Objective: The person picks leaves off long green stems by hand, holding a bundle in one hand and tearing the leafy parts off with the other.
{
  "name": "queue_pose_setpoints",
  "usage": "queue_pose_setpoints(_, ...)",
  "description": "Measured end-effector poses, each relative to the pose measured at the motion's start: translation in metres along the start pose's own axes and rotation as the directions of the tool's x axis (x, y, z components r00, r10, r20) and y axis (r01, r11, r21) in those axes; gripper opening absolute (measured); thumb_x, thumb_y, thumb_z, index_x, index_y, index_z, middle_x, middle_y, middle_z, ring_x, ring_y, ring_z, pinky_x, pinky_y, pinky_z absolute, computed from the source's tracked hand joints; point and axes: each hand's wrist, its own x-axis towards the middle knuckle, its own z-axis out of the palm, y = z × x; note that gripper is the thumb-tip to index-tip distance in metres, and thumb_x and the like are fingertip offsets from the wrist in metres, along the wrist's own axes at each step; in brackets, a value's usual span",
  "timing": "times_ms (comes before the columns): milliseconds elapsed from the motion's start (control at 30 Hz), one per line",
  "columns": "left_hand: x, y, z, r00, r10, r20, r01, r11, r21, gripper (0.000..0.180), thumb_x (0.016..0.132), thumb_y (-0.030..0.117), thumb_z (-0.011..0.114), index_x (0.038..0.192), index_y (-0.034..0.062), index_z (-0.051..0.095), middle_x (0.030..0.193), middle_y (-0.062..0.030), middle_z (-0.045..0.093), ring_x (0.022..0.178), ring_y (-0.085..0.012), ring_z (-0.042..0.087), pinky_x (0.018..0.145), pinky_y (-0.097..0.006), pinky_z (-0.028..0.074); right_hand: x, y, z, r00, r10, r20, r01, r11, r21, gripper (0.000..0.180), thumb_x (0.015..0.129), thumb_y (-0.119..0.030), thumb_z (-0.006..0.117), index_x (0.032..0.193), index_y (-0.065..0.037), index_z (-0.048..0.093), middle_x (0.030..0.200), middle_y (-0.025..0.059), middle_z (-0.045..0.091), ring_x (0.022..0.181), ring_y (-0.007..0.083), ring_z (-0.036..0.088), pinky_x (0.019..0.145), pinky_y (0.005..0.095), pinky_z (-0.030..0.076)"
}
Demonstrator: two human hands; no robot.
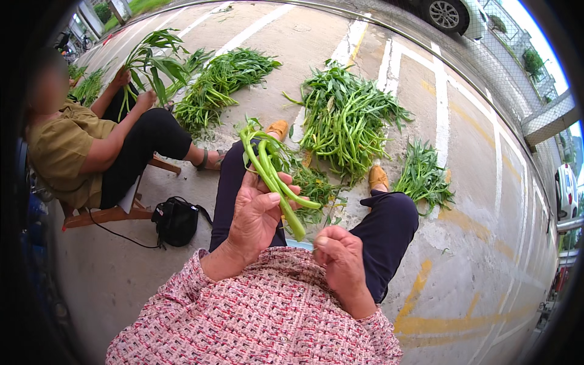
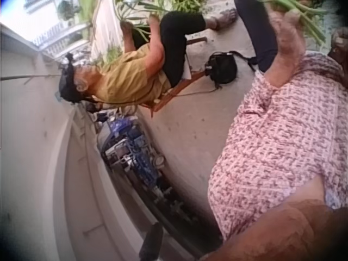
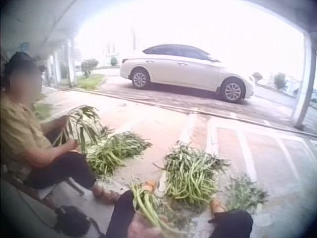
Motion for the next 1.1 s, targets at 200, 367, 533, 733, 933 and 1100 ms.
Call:
queue_pose_setpoints(200, -0.005, 0.023, -0.013, 0.994, -0.07, 0.088, 0.076, 0.994, -0.074, 0.061, 0.079, 0.004, 0.057, 0.136, 0.0081, 0.034, 0.107, -0.0098, 0.057, 0.097, -0.026, 0.064, 0.088, -0.056, 0.054, 0.012, -0.016, -0.014, 0.93, -0.358, -0.088, 0.32, 0.903, -0.286, 0.011, 0.084, -0.007, 0.068, 0.085, 0.0, 0.06, 0.069, -0.0007, 0.057, 0.057, 0.0051, 0.046, 0.052, 0.019, 0.036)
queue_pose_setpoints(367, -0.015, 0.033, -0.013, 0.979, -0.144, 0.148, 0.146, 0.989, -0.004, 0.069, 0.078, 0.003, 0.054, 0.142, 0.0098, 0.029, 0.106, -0.013, 0.056, 0.097, -0.0277, 0.064, 0.086, -0.053, 0.055, 0.035, -0.007, -0.01, 0.876, -0.453, 0.164, 0.389, 0.466, -0.794, 0.038, 0.081, -0.004, 0.07, 0.118, -0.003, 0.061, 0.095, 0.0029, 0.06, 0.072, 0.007, 0.053, 0.059, 0.0192, 0.042)
queue_pose_setpoints(533, -0.023, 0.039, -0.014, 0.953, -0.216, 0.215, 0.208, 0.976, 0.057, 0.085, 0.077, 0.002, 0.053, 0.151, 0.0144, 0.014, 0.105, -0.0112, 0.055, 0.095, -0.0261, 0.065, 0.088, -0.047, 0.055, 0.039, -0.013, 0.02, 0.844, -0.431, 0.319, 0.505, 0.439, -0.743, 0.031, 0.084, -0.004, 0.068, 0.115, -0.001, 0.064, 0.099, 0.0063, 0.062, 0.082, 0.0105, 0.056, 0.071, 0.0219, 0.046)
queue_pose_setpoints(733, -0.027, 0.037, -0.018, 0.927, -0.272, 0.256, 0.241, 0.959, 0.148, 0.088, 0.074, 0.0, 0.055, 0.151, 0.0119, 0.015, 0.122, -0.0128, 0.053, 0.108, -0.0238, 0.059, 0.093, -0.039, 0.052, 0.042, -0.017, 0.051, 0.685, -0.544, 0.484, 0.683, 0.248, -0.687, 0.03, 0.081, -0.001, 0.068, 0.111, -0.002, 0.066, 0.096, 0.0139, 0.063, 0.079, 0.0252, 0.064, 0.068, 0.031, 0.051)
queue_pose_setpoints(933, -0.03, 0.033, -0.017, 0.928, -0.285, 0.239, 0.227, 0.943, 0.244, 0.088, 0.077, -0.005, 0.053, 0.152, 0.0076, 0.009, 0.142, -0.0128, 0.039, 0.126, -0.02, 0.047, 0.102, -0.034, 0.044, 0.046, -0.017, 0.056, 0.573, -0.551, 0.606, 0.727, 0.0, -0.687, 0.027, 0.074, -0.003, 0.072, 0.101, -0.004, 0.068, 0.088, 0.0116, 0.064, 0.074, 0.0279, 0.064, 0.065, 0.0354, 0.051)
queue_pose_setpoints(1100, -0.03, 0.032, -0.019, 0.926, -0.282, 0.251, 0.227, 0.947, 0.228, 0.087, 0.078, -0.005, 0.054, 0.152, 0.0072, 0.009, 0.14, -0.0122, 0.041, 0.123, -0.0193, 0.049, 0.096, -0.033, 0.049, 0.047, -0.015, 0.049, 0.531, -0.549, 0.646, 0.742, -0.068, -0.667, 0.02, 0.073, -0.004, 0.072, 0.093, -0.005, 0.068, 0.085, 0.0098, 0.064, 0.073, 0.0261, 0.063, 0.062, 0.0355, 0.049)
